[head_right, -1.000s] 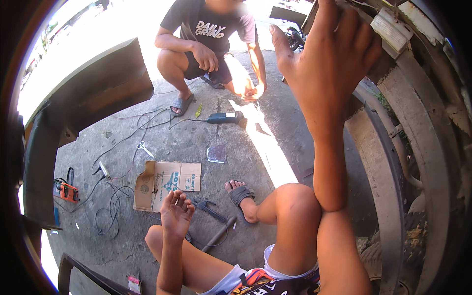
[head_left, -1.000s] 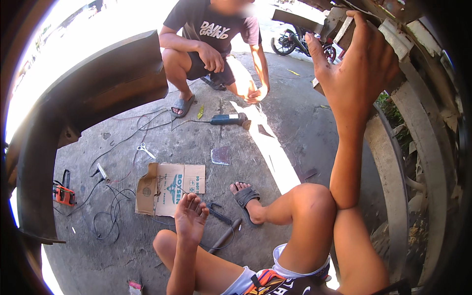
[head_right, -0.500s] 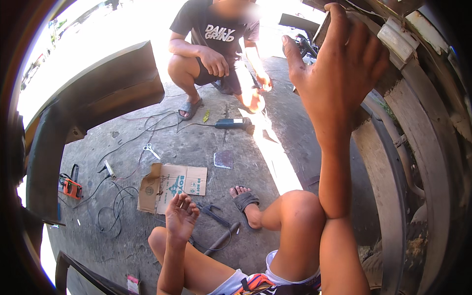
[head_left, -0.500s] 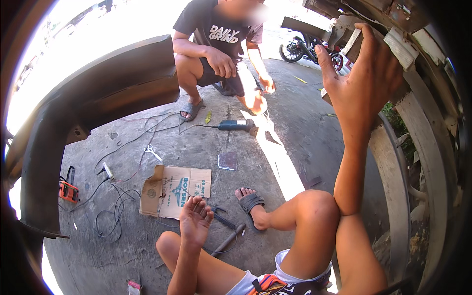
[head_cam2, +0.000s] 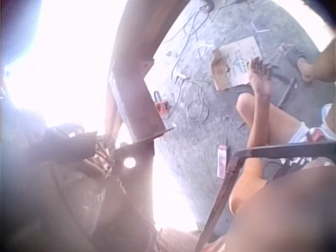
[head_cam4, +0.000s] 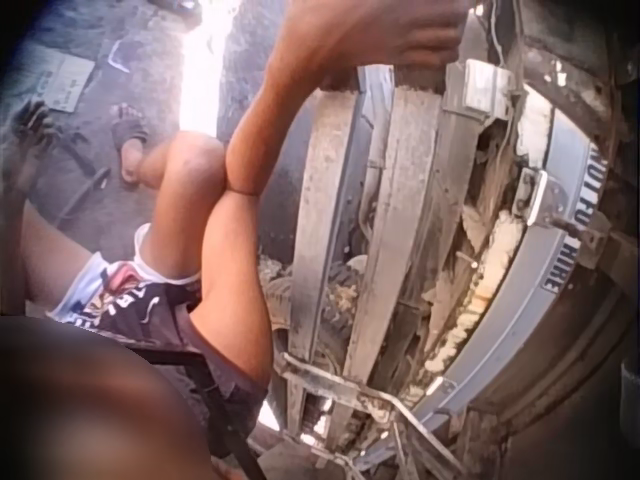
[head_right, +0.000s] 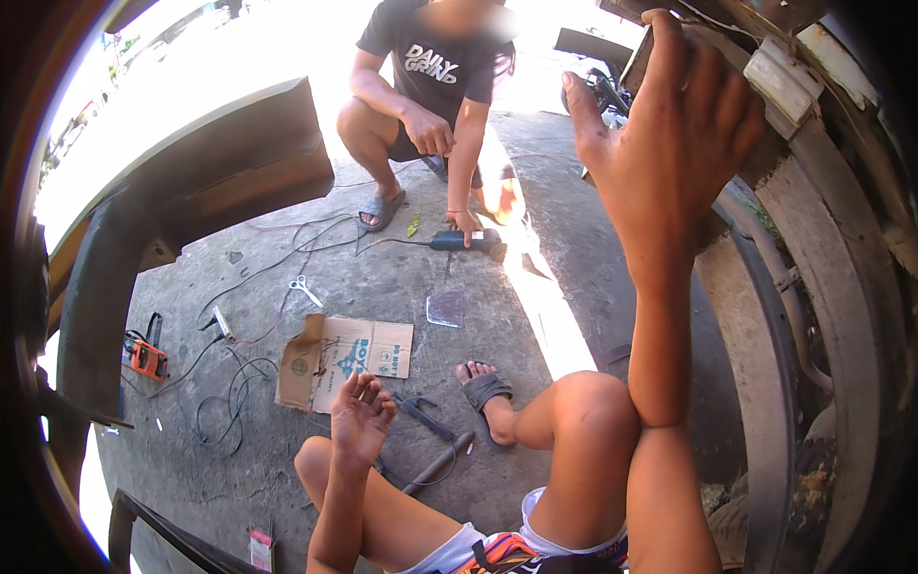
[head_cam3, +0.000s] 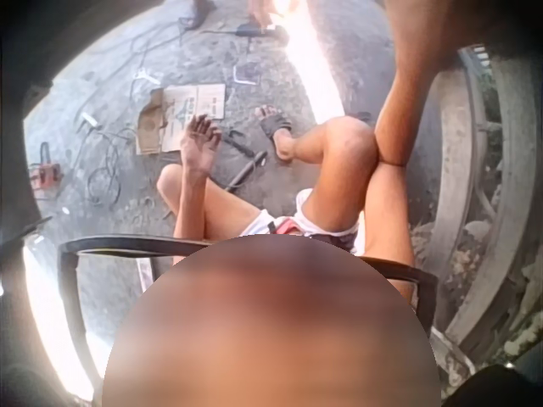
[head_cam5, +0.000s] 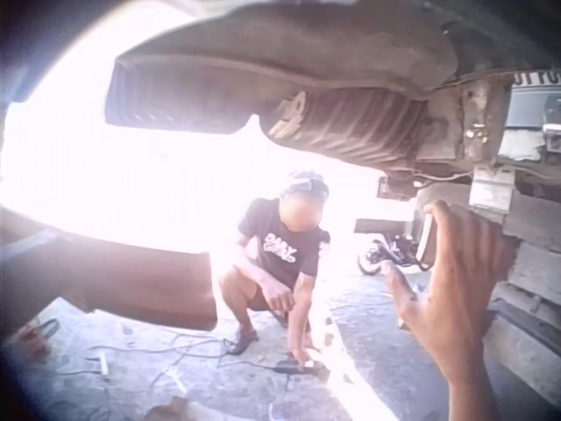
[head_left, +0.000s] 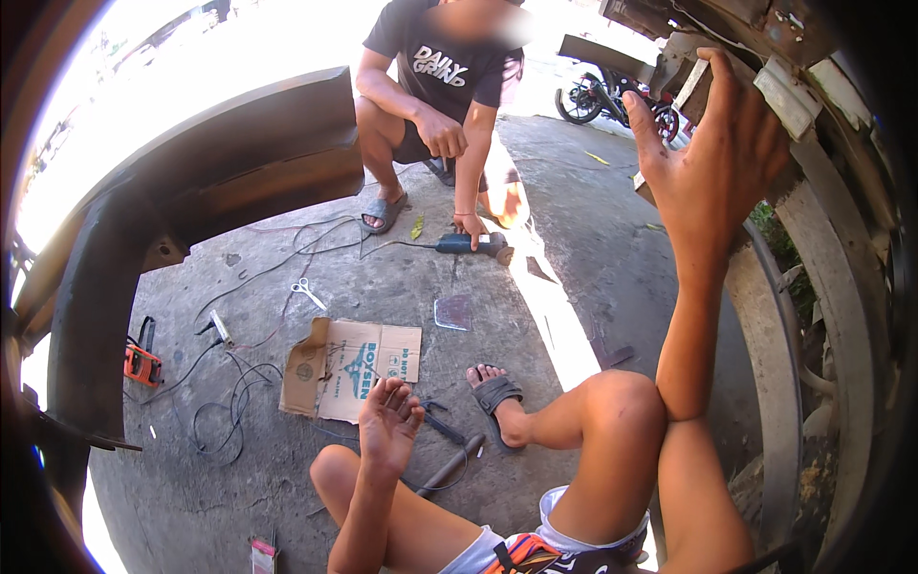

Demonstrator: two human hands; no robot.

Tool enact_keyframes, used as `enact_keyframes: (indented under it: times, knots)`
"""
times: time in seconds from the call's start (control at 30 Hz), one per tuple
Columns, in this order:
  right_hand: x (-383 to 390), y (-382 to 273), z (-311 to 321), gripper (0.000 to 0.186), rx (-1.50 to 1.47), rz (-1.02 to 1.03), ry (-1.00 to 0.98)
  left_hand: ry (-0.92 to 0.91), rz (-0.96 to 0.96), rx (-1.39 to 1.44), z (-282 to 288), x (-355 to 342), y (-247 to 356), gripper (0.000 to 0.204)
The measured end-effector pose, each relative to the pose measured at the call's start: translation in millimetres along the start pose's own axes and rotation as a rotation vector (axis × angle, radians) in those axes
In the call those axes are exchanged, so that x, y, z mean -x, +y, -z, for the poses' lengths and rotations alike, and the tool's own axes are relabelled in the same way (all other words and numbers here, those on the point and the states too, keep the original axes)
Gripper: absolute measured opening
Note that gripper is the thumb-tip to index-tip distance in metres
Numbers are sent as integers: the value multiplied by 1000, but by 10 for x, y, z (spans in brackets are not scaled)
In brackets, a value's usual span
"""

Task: The person sits under a vehicle and uses a hammer and chisel to chip away at a metal frame section. A second person uses an angle grinder on a nearby part. The camera wearer then uses a welding torch to weld the frame.

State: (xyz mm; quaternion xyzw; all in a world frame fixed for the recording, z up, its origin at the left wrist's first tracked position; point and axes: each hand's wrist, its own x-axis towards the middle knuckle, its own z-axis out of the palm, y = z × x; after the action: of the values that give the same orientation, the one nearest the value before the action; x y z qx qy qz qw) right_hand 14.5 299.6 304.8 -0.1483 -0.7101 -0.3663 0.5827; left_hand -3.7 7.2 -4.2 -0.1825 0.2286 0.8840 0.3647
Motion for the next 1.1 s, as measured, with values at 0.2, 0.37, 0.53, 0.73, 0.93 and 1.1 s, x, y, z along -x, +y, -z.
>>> enact_keyframes:
  times: [0.2,0.37,0.53,0.73,0.93,1.1]
  knots:
    - [0,39,-23,72,18,32,34,19,-10,-4,13,-4,5,23]
    - [-2,-50,10,73,94,-15,-11,-5,-33,-31,9,18,16,24]
    - [6,-107,46,76,71,-67,-58,-3,-30,-21,-7,43,22,24]
    - [42,-8,-56,74,-28,40,103,14,-42,-37,-32,58,20,24]
    - [47,19,-10,75,-25,37,12,25,-45,-44,-45,66,32,23]
    - [26,12,14,74,-15,23,-5,-21,-48,-32,-45,70,27,23]
